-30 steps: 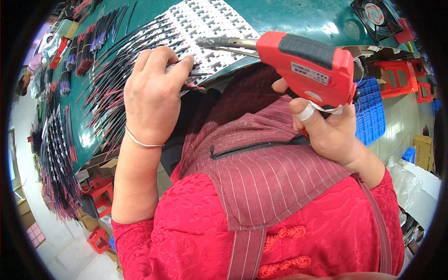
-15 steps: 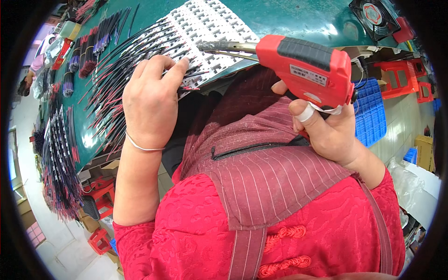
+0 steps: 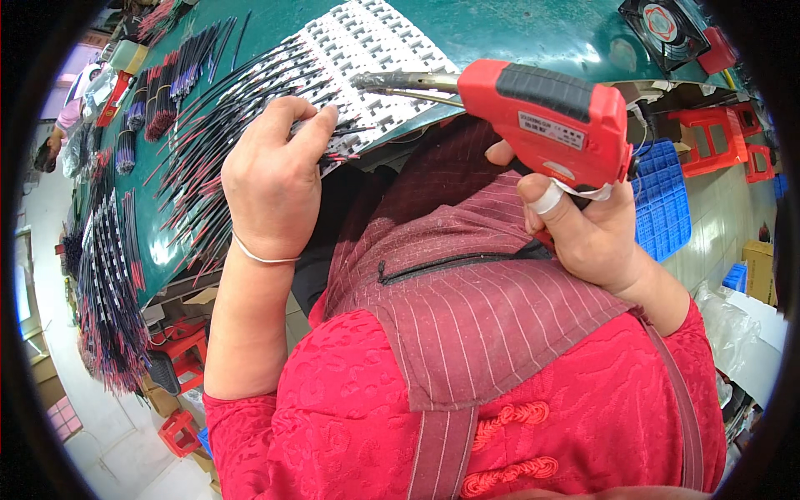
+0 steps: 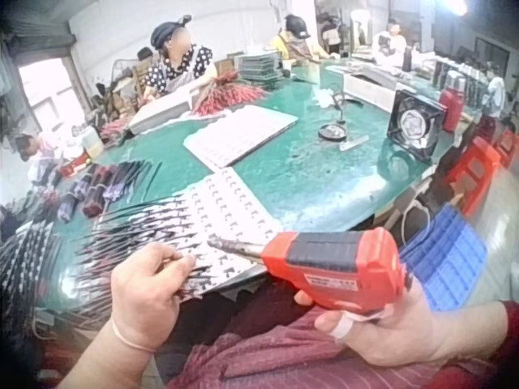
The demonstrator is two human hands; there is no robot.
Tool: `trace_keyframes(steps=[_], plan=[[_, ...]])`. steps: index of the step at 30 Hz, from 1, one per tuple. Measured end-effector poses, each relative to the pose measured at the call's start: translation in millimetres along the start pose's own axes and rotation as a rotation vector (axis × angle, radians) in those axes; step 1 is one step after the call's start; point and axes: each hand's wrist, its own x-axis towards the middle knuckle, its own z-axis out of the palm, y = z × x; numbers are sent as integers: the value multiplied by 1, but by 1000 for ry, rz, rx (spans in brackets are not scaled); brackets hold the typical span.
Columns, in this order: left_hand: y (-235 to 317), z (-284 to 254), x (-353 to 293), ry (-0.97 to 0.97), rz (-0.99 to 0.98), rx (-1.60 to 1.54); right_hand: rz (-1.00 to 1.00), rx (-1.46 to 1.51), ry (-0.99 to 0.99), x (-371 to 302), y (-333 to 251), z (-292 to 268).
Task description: The person picks up bundles of wires and touches the tip of a soldering gun to the end of each wire one at a time.
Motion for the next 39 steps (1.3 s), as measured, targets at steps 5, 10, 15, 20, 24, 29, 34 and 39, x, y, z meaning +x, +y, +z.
trace_keyframes(steps=[5,10,15,20,24,29,34,39], plan=[[-2,0,-1,-23,-23,7,29,4,2,-2,-1,2],[-3,-14,-6,4,-73,-54,2,-37,3,-5,0,3],[-19,-38,-4,338,-126,-219,-15,-26,22,-7,0,3],[-33,-65,-9,623,-506,-586,-25,-39,21,-8,-1,2],[-40,-55,-16,688,-580,-603,-45,-54,20,-10,-3,1],[-47,-43,-25,711,-612,-593,9,-22,25,-10,-5,6],[-57,-48,-28,739,-585,-558,51,-14,34,-11,-9,9],[-75,-59,-30,865,-661,-565,31,-22,18,-11,-7,12]])
